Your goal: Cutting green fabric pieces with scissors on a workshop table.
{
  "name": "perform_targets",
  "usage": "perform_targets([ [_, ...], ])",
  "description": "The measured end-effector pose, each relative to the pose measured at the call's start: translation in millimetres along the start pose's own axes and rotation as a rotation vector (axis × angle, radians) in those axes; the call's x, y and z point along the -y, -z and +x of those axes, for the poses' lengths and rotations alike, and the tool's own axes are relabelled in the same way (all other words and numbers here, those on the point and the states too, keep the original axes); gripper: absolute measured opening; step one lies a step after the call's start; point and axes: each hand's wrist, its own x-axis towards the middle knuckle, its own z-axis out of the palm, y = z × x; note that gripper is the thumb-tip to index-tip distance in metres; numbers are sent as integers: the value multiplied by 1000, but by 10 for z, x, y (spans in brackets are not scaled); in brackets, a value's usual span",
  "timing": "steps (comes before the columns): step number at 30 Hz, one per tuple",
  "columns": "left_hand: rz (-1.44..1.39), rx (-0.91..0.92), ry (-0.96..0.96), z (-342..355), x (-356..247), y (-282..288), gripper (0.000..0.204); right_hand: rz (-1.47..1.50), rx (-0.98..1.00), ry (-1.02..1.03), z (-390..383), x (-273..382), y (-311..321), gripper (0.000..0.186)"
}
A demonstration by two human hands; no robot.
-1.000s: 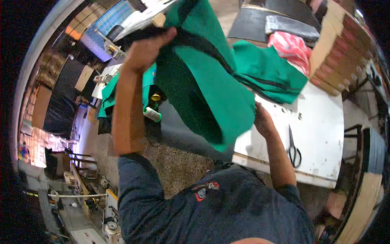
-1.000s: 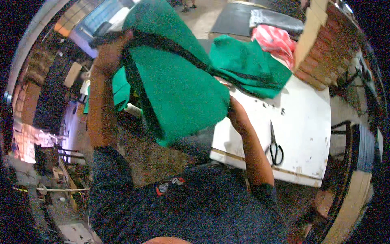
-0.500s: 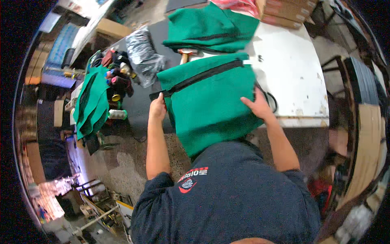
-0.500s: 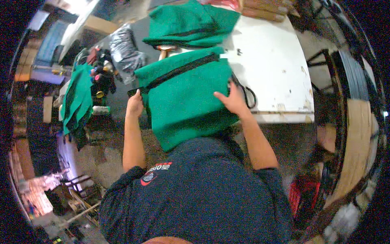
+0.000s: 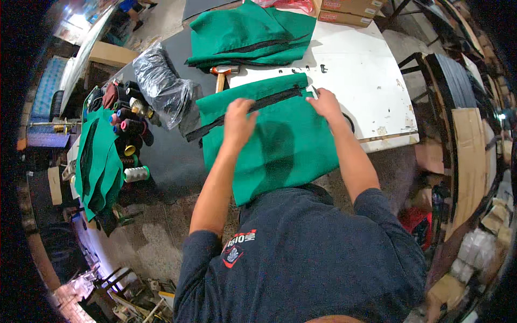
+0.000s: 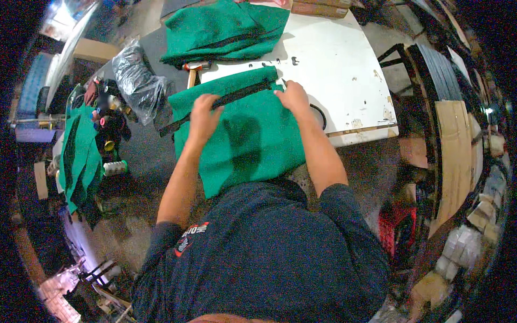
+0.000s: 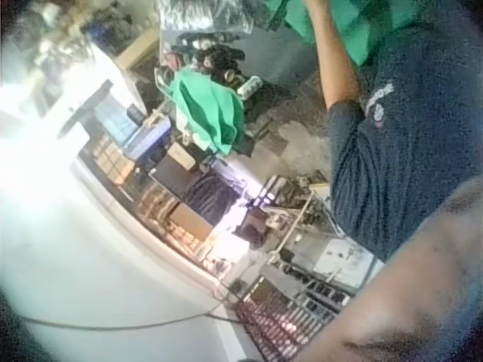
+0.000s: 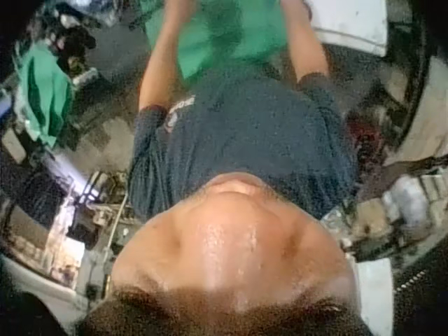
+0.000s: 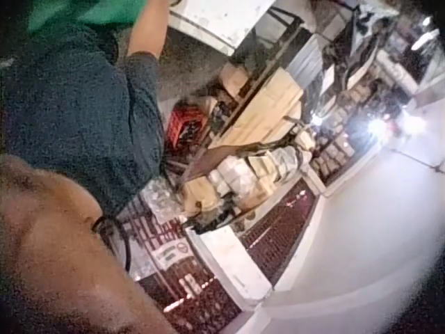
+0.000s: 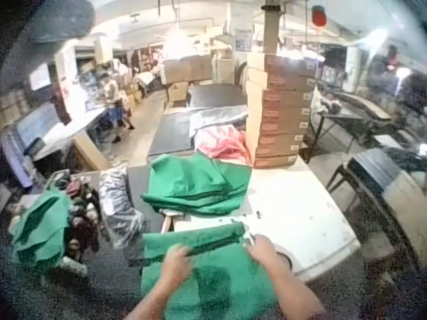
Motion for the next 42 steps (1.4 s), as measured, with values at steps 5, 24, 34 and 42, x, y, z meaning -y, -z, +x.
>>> perform_targets([
  [5, 128, 278, -102, 499, -133, -634, 59, -44, -209, 58, -387, -20, -193, 46],
  [24, 234, 444, -72, 563, 158, -1155, 48, 373, -74, 291, -672, -159, -109, 35],
  [34, 114, 212, -8, 455, 140, -1138, 19, 255, 14, 357, -555, -175, -68, 38],
  [42, 237, 145, -74, 489, -51, -1246, 7, 213, -58, 367, -730, -274, 149, 39],
])
